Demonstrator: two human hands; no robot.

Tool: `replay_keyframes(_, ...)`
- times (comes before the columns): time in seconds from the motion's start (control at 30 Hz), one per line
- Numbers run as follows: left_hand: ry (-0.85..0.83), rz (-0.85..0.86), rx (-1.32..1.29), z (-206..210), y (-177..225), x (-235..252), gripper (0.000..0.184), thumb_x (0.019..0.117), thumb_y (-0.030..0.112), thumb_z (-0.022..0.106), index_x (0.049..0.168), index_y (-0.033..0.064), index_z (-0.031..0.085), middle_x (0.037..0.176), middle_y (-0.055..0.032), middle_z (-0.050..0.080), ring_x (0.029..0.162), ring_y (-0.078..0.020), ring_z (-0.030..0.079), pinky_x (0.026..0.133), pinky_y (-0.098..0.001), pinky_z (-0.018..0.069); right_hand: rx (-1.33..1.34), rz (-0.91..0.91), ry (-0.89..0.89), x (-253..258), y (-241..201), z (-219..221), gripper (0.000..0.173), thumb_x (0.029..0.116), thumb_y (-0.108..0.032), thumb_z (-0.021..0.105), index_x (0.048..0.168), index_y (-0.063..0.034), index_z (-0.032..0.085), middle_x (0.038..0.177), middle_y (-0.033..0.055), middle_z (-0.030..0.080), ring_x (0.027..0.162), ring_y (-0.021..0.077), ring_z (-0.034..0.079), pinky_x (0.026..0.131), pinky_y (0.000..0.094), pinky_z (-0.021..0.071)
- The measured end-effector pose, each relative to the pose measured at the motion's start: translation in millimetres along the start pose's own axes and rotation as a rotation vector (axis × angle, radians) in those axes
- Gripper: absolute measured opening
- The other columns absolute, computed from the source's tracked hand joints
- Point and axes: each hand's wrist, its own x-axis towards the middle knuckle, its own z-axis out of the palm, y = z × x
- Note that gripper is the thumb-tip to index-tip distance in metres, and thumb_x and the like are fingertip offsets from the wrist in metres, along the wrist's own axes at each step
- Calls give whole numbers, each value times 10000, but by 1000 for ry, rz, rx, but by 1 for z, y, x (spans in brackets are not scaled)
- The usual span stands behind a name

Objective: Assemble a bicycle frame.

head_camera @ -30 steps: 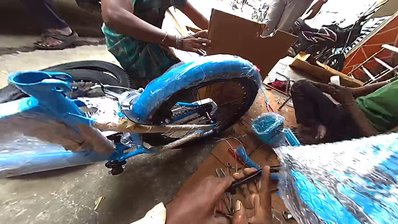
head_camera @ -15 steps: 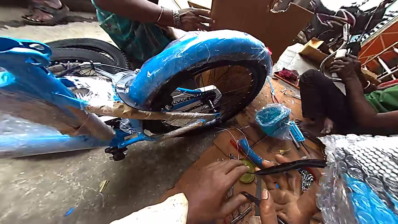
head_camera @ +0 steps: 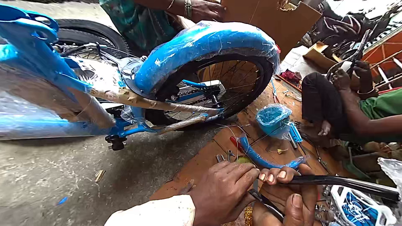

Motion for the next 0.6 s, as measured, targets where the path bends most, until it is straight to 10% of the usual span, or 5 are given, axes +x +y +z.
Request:
replay_keyframes(0.43, 103, 63, 9, 7, 5, -6, 218, 1028, 250, 541, 1027, 83, 682, 969, -73, 726, 898, -202, 715, 811, -326, 592, 87, 11, 88, -4, -1, 11, 320, 1089, -313, 461, 1210, -64, 621, 846, 83, 667, 626, 134, 625, 577, 255, 546)
replay_keyframes(0.6, 66, 5, -47, 5, 0, -4, 307, 1020, 324, 572, 1136, 67, 692, 1051, -85, 734, 985, -200, 718, 861, -335, 594, -11, 30, 57, 0, -1, 10, 374, 1081, -338, 482, 1342, -85, 573, 952, 71, 692, 746, 149, 666, 667, 282, 577)
